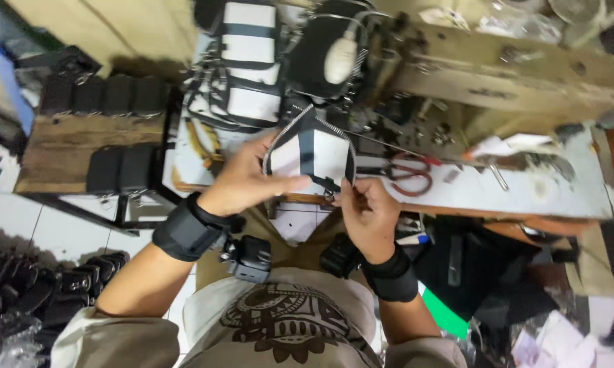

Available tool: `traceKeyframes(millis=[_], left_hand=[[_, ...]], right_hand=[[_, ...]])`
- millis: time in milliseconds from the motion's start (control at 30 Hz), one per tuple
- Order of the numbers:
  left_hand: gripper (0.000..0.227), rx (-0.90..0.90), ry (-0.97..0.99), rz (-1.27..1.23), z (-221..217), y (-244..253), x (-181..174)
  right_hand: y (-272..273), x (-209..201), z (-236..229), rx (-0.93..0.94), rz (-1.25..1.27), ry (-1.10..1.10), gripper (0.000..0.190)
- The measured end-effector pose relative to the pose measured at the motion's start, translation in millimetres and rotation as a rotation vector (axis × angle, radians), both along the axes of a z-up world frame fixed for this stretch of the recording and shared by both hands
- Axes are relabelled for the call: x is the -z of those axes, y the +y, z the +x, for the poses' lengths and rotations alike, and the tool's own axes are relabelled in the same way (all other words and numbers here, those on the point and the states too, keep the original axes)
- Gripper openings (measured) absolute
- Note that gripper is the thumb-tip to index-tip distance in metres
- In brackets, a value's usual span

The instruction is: The person attaches zipper sliders to small zippered pouches at a workbench. They hold each pouch, thread the zipper slider onto the zipper tape by hand, work the slider along the teeth, and set the finished pouch aside before picking up the next one.

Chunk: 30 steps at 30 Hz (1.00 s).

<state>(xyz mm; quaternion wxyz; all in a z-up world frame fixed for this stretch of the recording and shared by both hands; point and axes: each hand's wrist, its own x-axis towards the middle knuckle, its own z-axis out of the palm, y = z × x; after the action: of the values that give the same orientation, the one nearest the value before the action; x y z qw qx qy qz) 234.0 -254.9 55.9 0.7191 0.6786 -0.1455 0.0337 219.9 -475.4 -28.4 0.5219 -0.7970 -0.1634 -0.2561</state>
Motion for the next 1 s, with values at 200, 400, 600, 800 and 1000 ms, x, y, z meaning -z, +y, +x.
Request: traceKeyframes(millis=[200, 400, 600, 800, 1000], left_hand=[[0.104, -0.034, -0.111, 0.137, -13, 14, 31], [0.065, -0.063, -0.171, 0.139, -13, 39, 49], [0.066, 0.021, -0.21, 0.276, -17, 37, 52], [0.062, 0.254, -0.203, 0.333, -22, 38, 45], [0.06, 0.357, -0.132, 0.23, -23, 38, 31]], right_hand=[[57, 25, -13, -0.097, -0.315, -0.091, 0.016], [47, -31, 3, -0.463, -0.251, -0.02, 0.026], [46, -81, 13, -0.463, -0.232, -0.075, 0.036], [34, -103, 33, -0.617, -0.64, -0.33, 0.023], [35, -91, 43, -0.398, -0.98, -0.726, 0.023]])
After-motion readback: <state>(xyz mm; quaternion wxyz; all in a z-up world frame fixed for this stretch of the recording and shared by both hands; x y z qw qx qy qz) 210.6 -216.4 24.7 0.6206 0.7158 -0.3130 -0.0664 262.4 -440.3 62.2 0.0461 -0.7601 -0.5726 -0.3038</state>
